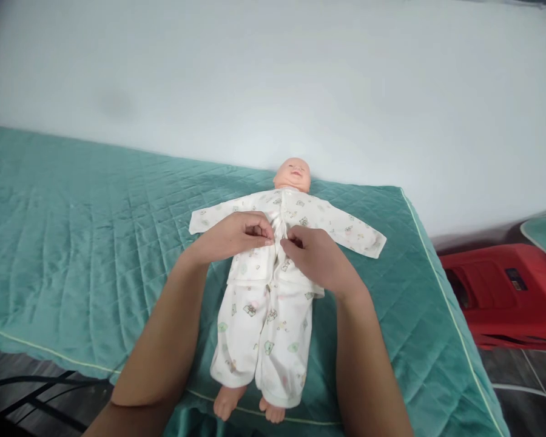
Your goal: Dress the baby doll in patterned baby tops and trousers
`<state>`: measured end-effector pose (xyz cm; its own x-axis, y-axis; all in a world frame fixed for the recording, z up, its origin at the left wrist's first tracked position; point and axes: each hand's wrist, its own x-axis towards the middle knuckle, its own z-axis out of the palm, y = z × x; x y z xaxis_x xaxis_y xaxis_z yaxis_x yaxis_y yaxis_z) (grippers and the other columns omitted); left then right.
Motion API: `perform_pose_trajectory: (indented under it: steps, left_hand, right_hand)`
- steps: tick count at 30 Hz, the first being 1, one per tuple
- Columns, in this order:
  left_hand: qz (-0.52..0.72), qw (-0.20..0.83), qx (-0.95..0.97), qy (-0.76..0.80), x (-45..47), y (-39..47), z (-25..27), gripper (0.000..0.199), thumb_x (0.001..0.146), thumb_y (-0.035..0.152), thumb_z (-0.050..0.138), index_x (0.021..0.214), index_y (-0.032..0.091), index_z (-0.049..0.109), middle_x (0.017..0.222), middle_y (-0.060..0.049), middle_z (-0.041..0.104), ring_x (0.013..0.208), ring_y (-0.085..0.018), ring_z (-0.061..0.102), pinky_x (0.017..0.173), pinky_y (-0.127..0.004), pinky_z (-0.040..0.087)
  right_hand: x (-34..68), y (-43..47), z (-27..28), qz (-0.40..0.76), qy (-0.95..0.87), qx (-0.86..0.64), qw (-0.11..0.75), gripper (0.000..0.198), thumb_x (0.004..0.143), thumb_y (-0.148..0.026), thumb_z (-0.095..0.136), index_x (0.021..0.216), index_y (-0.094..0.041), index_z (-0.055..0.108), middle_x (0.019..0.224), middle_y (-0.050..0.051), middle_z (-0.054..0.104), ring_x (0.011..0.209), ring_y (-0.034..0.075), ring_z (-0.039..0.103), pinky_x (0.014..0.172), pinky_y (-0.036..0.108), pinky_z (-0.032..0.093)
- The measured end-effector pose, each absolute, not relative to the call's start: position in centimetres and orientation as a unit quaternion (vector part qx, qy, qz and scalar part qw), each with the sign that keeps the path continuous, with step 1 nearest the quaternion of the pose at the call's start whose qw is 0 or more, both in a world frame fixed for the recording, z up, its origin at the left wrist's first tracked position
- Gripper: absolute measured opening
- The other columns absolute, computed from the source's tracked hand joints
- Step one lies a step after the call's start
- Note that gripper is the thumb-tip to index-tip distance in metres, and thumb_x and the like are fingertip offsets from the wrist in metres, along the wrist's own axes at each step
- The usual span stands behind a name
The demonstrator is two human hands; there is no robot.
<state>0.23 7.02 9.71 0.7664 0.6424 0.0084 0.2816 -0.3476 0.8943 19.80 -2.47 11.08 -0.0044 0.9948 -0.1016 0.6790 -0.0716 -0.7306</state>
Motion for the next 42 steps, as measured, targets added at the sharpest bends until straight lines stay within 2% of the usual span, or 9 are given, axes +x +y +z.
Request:
perform_pose_trajectory:
  steps: [4, 9, 13, 16, 19, 27, 31, 38, 42]
  left_hand:
    - [0.186, 0.491, 0.803, 0.282, 0.0, 7.2, 9.5, 0.015, 0.083, 0.027, 0.064, 0.095, 0.019, 0.070, 0.092, -0.001, 0.066, 0.079, -0.012, 0.058, 0.068, -0.023, 0.046]
    - [0.201, 0.466, 0.805, 0.308, 0.3, 7.2, 9.6, 0.010, 0.082, 0.028, 0.067, 0.082, 0.018, 0.069, 0.086, 0.000, 0.063, 0.070, -0.010, 0.056, 0.062, -0.022, 0.045]
    - [0.201, 0.535, 0.763, 0.302, 0.7, 6.8, 9.4, 0.017, 0.085, 0.035, 0.066, 0.082, 0.018, 0.065, 0.070, 0.002, 0.060, 0.060, -0.009, 0.054, 0.055, -0.021, 0.043]
    - [0.199, 0.623, 0.712, 0.256, 0.9, 6.5, 9.3, 0.022, 0.086, 0.038, 0.068, 0.087, 0.017, 0.065, 0.072, 0.000, 0.064, 0.064, -0.010, 0.059, 0.061, -0.023, 0.050]
    - [0.208, 0.662, 0.683, 0.229, 1.0, 6.3, 9.2, 0.023, 0.085, 0.037, 0.071, 0.090, 0.015, 0.067, 0.075, -0.002, 0.067, 0.068, -0.011, 0.063, 0.067, -0.026, 0.055]
    - [0.227, 0.676, 0.657, 0.246, 1.0, 6.5, 9.0, 0.019, 0.085, 0.032, 0.071, 0.090, 0.014, 0.068, 0.074, -0.002, 0.068, 0.065, -0.010, 0.064, 0.063, -0.023, 0.056]
    - [0.228, 0.673, 0.656, 0.255, 1.2, 6.5, 8.9, 0.018, 0.085, 0.031, 0.072, 0.087, 0.014, 0.068, 0.074, -0.002, 0.069, 0.064, -0.010, 0.066, 0.063, -0.022, 0.057]
    - [0.217, 0.658, 0.661, 0.289, 1.1, 6.3, 9.1, 0.023, 0.083, 0.035, 0.072, 0.089, 0.013, 0.074, 0.085, -0.006, 0.072, 0.076, -0.013, 0.069, 0.074, -0.027, 0.061]
    - [0.208, 0.627, 0.688, 0.300, 1.0, 6.0, 9.5, 0.021, 0.079, 0.034, 0.074, 0.087, 0.015, 0.073, 0.080, -0.003, 0.070, 0.073, -0.012, 0.064, 0.066, -0.022, 0.053]
  right_hand:
    - [20.4, -2.0, 10.2, 0.438, -0.573, -0.605, 0.338, 0.031, 0.091, -0.035, 0.055, 0.065, -0.021, 0.045, 0.054, -0.005, 0.049, 0.054, 0.010, 0.044, 0.054, 0.025, 0.032]
    - [19.8, -1.6, 9.1, 0.503, -0.513, -0.551, 0.426, 0.030, 0.089, -0.033, 0.059, 0.063, -0.021, 0.049, 0.050, -0.006, 0.047, 0.046, 0.010, 0.045, 0.048, 0.024, 0.033]
    - [19.5, -1.5, 8.9, 0.513, -0.507, -0.553, 0.417, 0.027, 0.090, -0.032, 0.059, 0.066, -0.020, 0.056, 0.050, -0.005, 0.051, 0.045, 0.010, 0.048, 0.047, 0.023, 0.035]
    - [19.8, -1.5, 9.0, 0.521, -0.514, -0.542, 0.413, 0.026, 0.090, -0.033, 0.059, 0.068, -0.019, 0.058, 0.051, -0.004, 0.054, 0.045, 0.010, 0.050, 0.046, 0.023, 0.037]
    - [20.1, -1.6, 9.1, 0.526, -0.525, -0.533, 0.406, 0.028, 0.091, -0.036, 0.060, 0.069, -0.019, 0.059, 0.052, -0.003, 0.056, 0.046, 0.011, 0.052, 0.047, 0.023, 0.039]
    - [20.6, -1.8, 9.2, 0.512, -0.573, -0.534, 0.354, 0.034, 0.094, -0.043, 0.058, 0.071, -0.018, 0.063, 0.056, -0.001, 0.060, 0.051, 0.011, 0.052, 0.052, 0.023, 0.042]
    - [20.8, -1.9, 9.6, 0.533, -0.581, -0.520, 0.328, 0.034, 0.096, -0.045, 0.055, 0.080, -0.017, 0.067, 0.069, 0.002, 0.065, 0.059, 0.012, 0.057, 0.057, 0.024, 0.045]
    - [20.8, -1.9, 9.7, 0.547, -0.533, -0.534, 0.362, 0.033, 0.094, -0.048, 0.060, 0.084, -0.017, 0.064, 0.080, 0.005, 0.072, 0.061, 0.013, 0.066, 0.055, 0.024, 0.050]
    - [20.9, -2.0, 9.4, 0.551, -0.531, -0.522, 0.376, 0.033, 0.094, -0.051, 0.061, 0.096, -0.018, 0.063, 0.092, 0.009, 0.076, 0.075, 0.017, 0.073, 0.061, 0.025, 0.052]
